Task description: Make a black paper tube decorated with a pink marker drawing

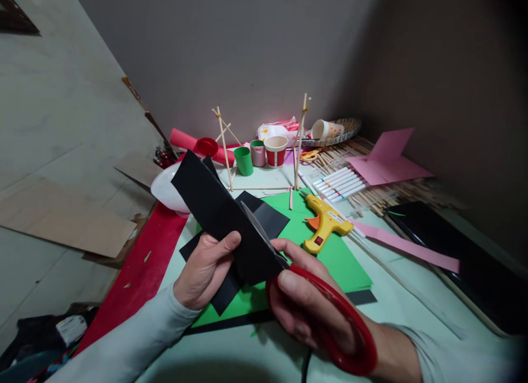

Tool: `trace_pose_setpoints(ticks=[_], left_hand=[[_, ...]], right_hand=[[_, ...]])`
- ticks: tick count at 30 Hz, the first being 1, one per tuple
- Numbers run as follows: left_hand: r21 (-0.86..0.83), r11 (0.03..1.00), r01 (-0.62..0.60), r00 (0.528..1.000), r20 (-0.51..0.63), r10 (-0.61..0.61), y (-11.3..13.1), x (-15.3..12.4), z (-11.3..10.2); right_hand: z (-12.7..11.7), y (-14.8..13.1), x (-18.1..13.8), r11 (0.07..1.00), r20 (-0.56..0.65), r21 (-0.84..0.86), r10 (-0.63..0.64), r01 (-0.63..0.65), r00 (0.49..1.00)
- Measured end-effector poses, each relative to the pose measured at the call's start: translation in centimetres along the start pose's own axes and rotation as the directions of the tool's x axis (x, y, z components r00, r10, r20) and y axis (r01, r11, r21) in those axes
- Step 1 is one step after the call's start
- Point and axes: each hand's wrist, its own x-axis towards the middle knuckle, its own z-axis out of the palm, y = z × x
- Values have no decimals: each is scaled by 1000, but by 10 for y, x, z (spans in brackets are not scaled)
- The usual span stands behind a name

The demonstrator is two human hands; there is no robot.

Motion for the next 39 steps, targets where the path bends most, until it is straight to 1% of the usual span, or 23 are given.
trace_pose_setpoints(ticks=[2, 7, 14, 19, 24, 30, 32, 36, 39], left_hand=[[-4, 1000, -2, 1000, -4, 2, 0, 0, 1], [24, 1000, 15, 1000, -5, -14, 1, -1, 3], [60, 998, -5, 1000, -4, 5, 1, -2, 5], [57, 998, -7, 1000, -16, 8, 0, -1, 5], [67, 997, -23, 1000, 7, 23, -1, -3, 8], [43, 999, -27, 999, -19, 28, -2, -4, 8], [44, 999, -16, 1000, -13, 17, -2, -4, 6], [66, 998, -6, 1000, -13, 7, -2, -3, 4], [78, 997, -12, 1000, -14, 13, -1, -3, 3]], right_hand=[[1, 0, 0, 1000, -4, 9, 13, -13, 1000], [-3, -2, 1, 999, 44, 8, 43, -44, 998], [6, -10, 0, 999, -34, -11, 45, -45, 998], [4, -7, 1, 997, -39, -5, 78, -79, 996], [1, -4, 2, 999, -26, 21, 44, -44, 999], [7, -7, 1, 999, -84, 7, 47, -47, 995], [6, -8, 2, 999, -70, 7, 45, -45, 997], [-1, -10, 2, 998, 21, 15, 68, -68, 997], [-4, -9, 3, 997, 26, 47, 59, -60, 998]])
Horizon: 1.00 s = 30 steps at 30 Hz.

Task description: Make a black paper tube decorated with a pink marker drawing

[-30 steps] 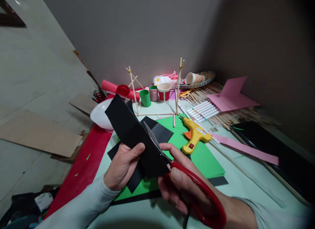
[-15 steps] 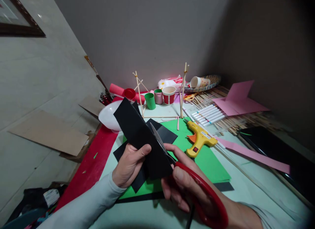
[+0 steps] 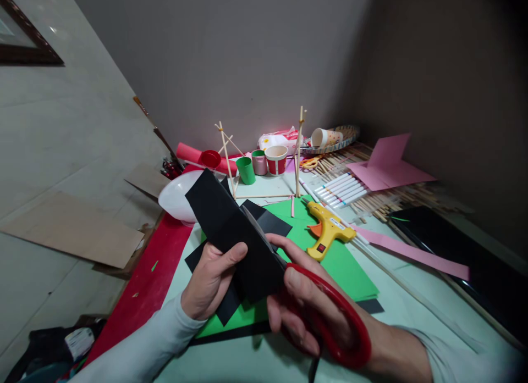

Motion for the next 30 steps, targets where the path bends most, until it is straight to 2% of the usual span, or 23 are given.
trace_pose_setpoints(ticks=[8, 13, 20, 27, 30], left_hand=[[26, 1000, -16, 1000, -11, 17, 4, -1, -3], [-11, 999, 40, 999, 25, -39, 2, -4, 1], [-41, 999, 23, 1000, 9, -22, -1, -5, -1], [12, 999, 44, 996, 73, -45, 1, -5, -3], [34, 998, 51, 997, 54, -53, 4, 2, -9]], right_hand=[[1, -3, 1, 998, -27, 35, 45, -44, 999], [2, 1, -1, 996, -15, 76, 39, -38, 999], [3, 4, -1, 1000, -56, -13, -1, 0, 998], [-2, 1, -1, 998, 49, 48, 25, -27, 998], [-4, 2, 2, 999, 82, 53, -3, -1, 997]])
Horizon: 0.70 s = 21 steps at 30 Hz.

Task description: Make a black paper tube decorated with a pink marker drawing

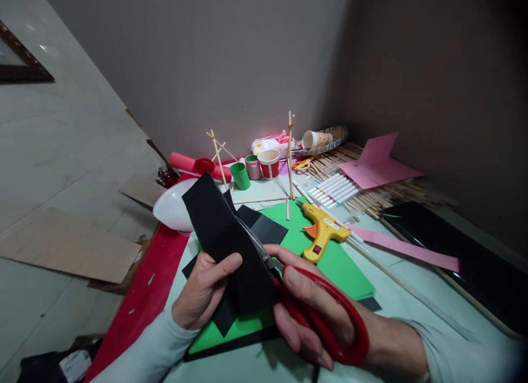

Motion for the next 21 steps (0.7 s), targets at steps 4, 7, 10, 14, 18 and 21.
trace_pose_setpoints(ticks=[4, 7, 10, 14, 18, 21], left_hand=[[113, 992, 52, 999, 9, -53, 17, 10, -19], [281, 959, 45, 998, 37, -58, 36, 11, -40], [494, 868, 52, 977, 156, -147, 51, 12, -62], [745, 667, -6, 934, 243, -263, 56, 26, -79], [938, 256, -234, 944, 282, -172, 55, 49, -80], [961, 85, -265, 950, 275, -146, 55, 62, -73]], right_hand=[[4, -19, -1, 991, -36, -130, -41, 36, 999], [4, -45, -18, 917, -192, -392, -166, 80, 967], [-6, -65, -48, 787, -324, -606, -376, 115, 868], [-29, -69, -96, 666, -403, -745, -420, -25, 813], [-36, -65, -132, 601, -500, -778, -415, -184, 760], [-32, -63, -148, 372, -458, -877, -453, -304, 765]])
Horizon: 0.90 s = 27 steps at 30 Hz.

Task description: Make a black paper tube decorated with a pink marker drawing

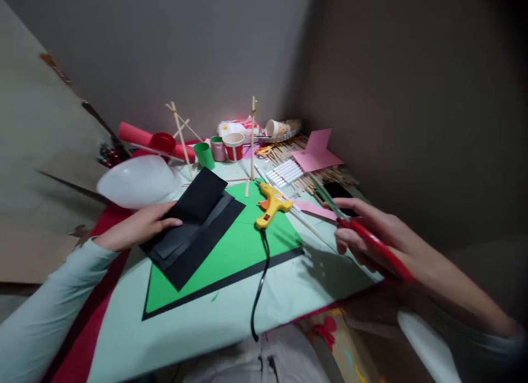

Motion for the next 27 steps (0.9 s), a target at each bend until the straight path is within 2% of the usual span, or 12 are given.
trace_pose_setpoints(ticks=[3, 5, 8, 10, 12, 14, 17, 19, 21, 23, 24, 27], left_hand=[[109, 994, 27, 999, -39, -22, 5, 12, -1], [179, 983, 39, 997, -79, -25, 7, 17, -3], [254, 965, 68, 990, -136, -34, 10, 17, -6], [246, 963, 112, 980, -187, -67, 16, 11, -9], [116, 983, 143, 960, -259, -109, 23, 1, -10], [-162, 985, 67, 949, -295, -113, 32, -9, -9], [-559, 829, -11, 978, -178, -106, 40, -17, -3], [-720, 692, -46, 991, -122, -62, 41, -20, 0], [-803, 595, -38, 995, -88, -55, 39, -22, 2], [-835, 549, -18, 994, -71, -77, 38, -26, 5], [-839, 544, -16, 993, -76, -88, 39, -29, 6], [-801, 595, -69, 985, -150, -89, 44, -37, 7]], right_hand=[[3, 2, -7, 938, 54, -324, -111, 123, 992], [9, 7, -8, 869, 120, -464, -128, 170, 984], [19, 15, -8, 792, 182, -583, -88, 180, 979], [26, 18, -8, 769, 176, -620, -57, 156, 983], [32, 22, -7, 744, 138, -653, -64, 140, 988], [38, 27, -4, 683, 79, -720, -101, 127, 992], [44, 37, 5, 531, 9, -840, -195, 113, 981], [44, 42, 12, 439, 16, -889, -257, 132, 966], [40, 42, 17, 386, 31, -911, -278, 141, 960], [35, 36, 18, 388, 31, -911, -270, 138, 962], [33, 30, 19, 420, 31, -896, -271, 147, 962], [33, 0, 24, 651, 49, -721, -297, 239, 954]])
